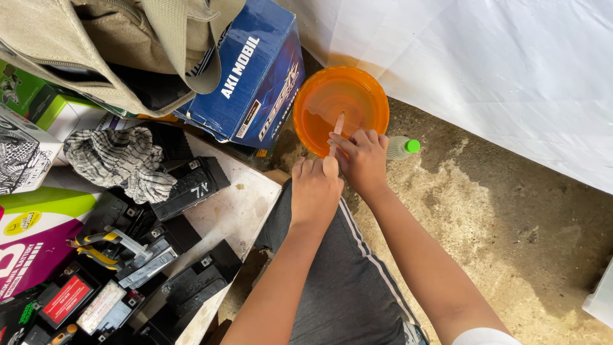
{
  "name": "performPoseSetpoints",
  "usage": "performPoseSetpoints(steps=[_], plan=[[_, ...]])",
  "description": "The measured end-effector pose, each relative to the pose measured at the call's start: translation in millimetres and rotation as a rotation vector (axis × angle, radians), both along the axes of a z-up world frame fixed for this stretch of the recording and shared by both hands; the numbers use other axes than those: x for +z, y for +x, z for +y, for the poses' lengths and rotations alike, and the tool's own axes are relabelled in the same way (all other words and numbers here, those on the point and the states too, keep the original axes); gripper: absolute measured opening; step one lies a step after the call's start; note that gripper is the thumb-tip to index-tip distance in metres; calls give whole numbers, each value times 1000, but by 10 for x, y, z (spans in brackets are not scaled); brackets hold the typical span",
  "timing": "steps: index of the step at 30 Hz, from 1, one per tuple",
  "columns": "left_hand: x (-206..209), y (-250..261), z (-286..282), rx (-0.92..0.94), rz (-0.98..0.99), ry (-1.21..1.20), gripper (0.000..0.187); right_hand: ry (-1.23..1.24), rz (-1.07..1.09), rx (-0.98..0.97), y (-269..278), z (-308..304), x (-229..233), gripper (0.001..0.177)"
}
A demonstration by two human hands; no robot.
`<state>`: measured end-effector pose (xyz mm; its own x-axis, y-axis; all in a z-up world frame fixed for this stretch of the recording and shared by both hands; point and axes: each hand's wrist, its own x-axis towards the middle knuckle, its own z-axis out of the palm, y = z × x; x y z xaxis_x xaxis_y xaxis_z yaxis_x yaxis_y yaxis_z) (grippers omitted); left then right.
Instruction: Refilling battery cells with liquid using a syringe from an orange bowl.
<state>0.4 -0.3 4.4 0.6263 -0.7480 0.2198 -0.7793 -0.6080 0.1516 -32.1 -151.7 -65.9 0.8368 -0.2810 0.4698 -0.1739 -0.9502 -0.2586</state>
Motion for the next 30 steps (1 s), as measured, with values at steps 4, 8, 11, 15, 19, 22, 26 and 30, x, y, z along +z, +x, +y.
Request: performPoseSetpoints(steps=[4, 8, 11, 15, 19, 22, 26, 30], plan=[[64, 8, -4, 1, 3, -7, 34, -4, 0, 1, 10, 7, 30, 30], [81, 11, -2, 3, 7, -10, 33, -16, -5, -1, 7, 16, 48, 29], [75, 6, -3, 7, 5, -10, 34, -11, 0, 2, 2, 19, 45, 29], [77, 5, -1, 11, 11, -5, 32, -9, -8, 8, 0, 31, 70, 29], [74, 3, -1, 13, 7, -6, 32, -10, -7, 7, -8, 25, 36, 29], [64, 4, 0, 12, 16, -4, 32, -8, -15, 12, -6, 33, 55, 30], [59, 6, -1, 20, 6, 1, 33, -8, -8, 12, -8, 31, 27, 30], [91, 6, -4, 18, 4, -6, 34, -6, -9, 8, -7, 37, 60, 30]])
